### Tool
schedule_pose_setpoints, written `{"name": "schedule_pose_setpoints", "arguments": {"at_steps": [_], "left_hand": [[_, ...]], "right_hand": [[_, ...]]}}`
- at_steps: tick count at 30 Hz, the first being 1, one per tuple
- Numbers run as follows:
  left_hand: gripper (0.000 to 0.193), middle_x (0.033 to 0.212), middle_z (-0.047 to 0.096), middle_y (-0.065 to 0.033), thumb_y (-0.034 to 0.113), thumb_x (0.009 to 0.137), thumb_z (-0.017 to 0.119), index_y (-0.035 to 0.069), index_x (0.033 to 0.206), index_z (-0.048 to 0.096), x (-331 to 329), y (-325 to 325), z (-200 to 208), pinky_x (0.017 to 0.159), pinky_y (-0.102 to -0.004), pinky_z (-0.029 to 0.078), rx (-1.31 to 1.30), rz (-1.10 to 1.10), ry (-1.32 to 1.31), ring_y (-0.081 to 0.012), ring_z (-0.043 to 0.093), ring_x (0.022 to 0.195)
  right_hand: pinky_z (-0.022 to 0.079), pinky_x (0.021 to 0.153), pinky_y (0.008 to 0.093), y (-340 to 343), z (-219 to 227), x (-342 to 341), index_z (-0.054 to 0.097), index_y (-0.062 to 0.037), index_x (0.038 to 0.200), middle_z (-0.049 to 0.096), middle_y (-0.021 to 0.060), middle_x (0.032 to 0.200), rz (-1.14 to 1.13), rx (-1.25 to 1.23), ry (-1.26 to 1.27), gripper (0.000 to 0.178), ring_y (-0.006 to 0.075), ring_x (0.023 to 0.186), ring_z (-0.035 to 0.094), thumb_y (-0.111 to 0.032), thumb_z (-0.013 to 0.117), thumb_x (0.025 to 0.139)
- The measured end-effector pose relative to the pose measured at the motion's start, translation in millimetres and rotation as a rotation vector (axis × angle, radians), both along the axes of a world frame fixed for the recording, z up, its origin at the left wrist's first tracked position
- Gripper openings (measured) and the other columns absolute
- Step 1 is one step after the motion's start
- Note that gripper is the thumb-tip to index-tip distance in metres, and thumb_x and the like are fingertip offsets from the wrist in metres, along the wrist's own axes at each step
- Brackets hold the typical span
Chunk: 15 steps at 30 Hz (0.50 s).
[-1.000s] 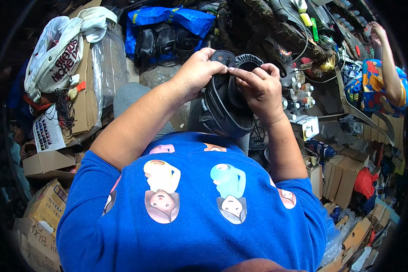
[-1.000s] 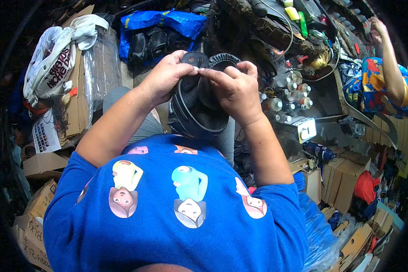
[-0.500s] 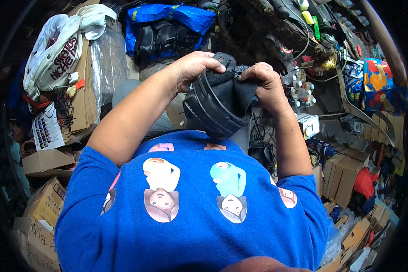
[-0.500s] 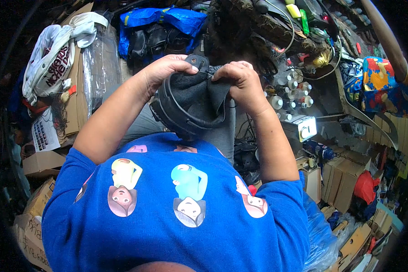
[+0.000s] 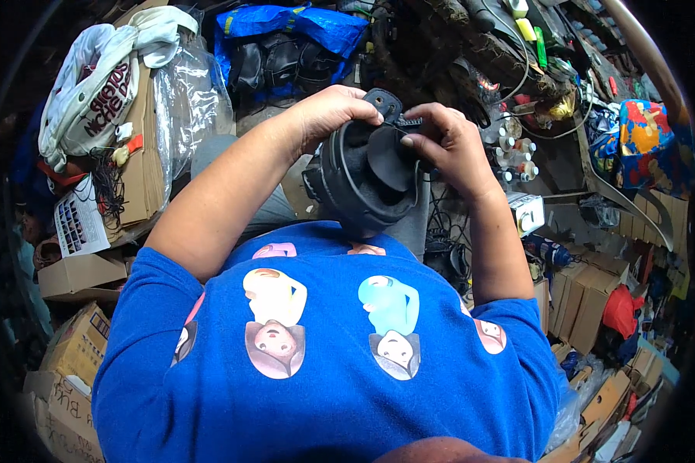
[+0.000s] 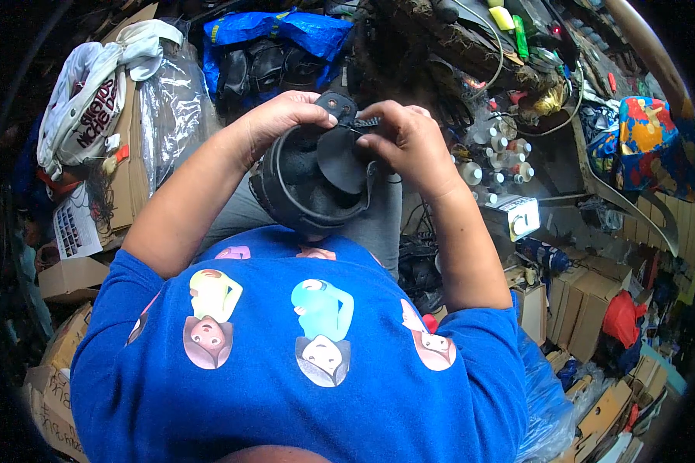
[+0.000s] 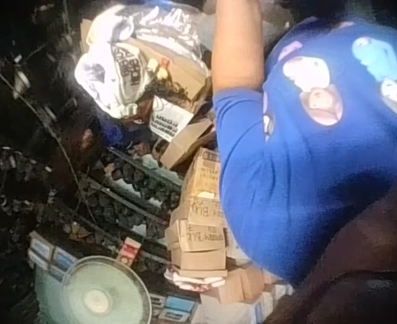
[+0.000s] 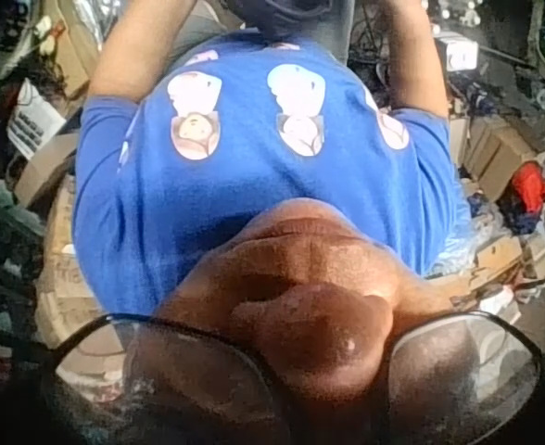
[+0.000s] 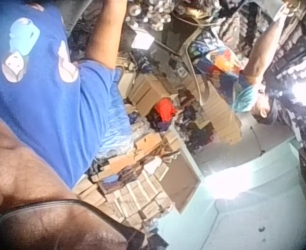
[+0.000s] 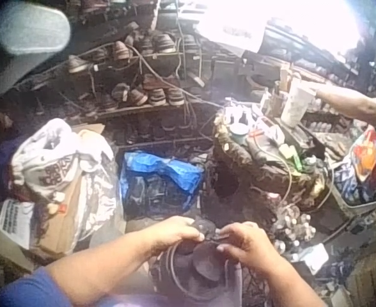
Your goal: Stitching or repairing the upper part of a black leather boot by hand using a needle and thread.
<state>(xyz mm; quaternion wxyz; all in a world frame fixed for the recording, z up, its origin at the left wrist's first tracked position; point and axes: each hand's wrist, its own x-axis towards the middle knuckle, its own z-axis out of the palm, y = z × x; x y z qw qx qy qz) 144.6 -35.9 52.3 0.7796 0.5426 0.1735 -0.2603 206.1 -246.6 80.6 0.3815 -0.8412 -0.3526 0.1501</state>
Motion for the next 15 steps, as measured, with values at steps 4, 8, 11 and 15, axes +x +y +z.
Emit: {"name": "schedule_pose_setpoints", "arguments": {"at_steps": [4,8,11,15], "left_hand": [[0.021,0.088,0.067,-0.0072,0.012,0.077,0.064,0.001,0.094,0.065,-0.2,0.4,-5.8,0.076,-0.0261,0.050,0.024,-0.003,-0.028,-0.0138,0.064,0.077],[0.019,0.084,0.068,-0.0091,0.011,0.075,0.064,0.000,0.091,0.065,-0.1,0.4,-8.2,0.069,-0.0264,0.052,0.034,0.038,-0.031,-0.0155,0.065,0.072],[0.019,0.083,0.068,-0.0094,0.010,0.075,0.063,0.000,0.091,0.065,-1.8,0.5,-5.3,0.070,-0.0261,0.052,0.034,0.046,-0.002,-0.0157,0.065,0.072],[0.021,0.087,0.067,-0.0078,0.012,0.076,0.064,0.002,0.095,0.064,-3.2,5.2,-10.3,0.073,-0.0268,0.052,-0.016,0.025,0.001,-0.0148,0.064,0.075]], "right_hand": [[0.047,0.070,0.0313,-5.3,-2.7,1.9,0.068,-0.0065,0.088,0.062,0.0092,0.082,0.219,-0.065,-0.289,0.017,0.0244,0.078,0.060,-0.008,0.072,0.071],[0.045,0.077,0.0364,-5.1,1.8,-6.6,0.069,-0.0093,0.084,0.062,0.0091,0.075,0.126,-0.075,-0.266,0.011,0.0285,0.079,0.060,-0.014,0.068,0.074],[0.044,0.079,0.0368,-3.4,8.1,-9.0,0.070,-0.0099,0.083,0.062,0.0081,0.074,0.087,-0.105,-0.268,0.010,0.0272,0.078,0.061,-0.016,0.068,0.074],[0.043,0.079,0.0366,-2.0,6.1,-11.1,0.071,-0.0107,0.083,0.065,0.0071,0.075,0.094,-0.108,-0.328,0.012,0.0252,0.077,0.062,-0.019,0.069,0.075]]}}
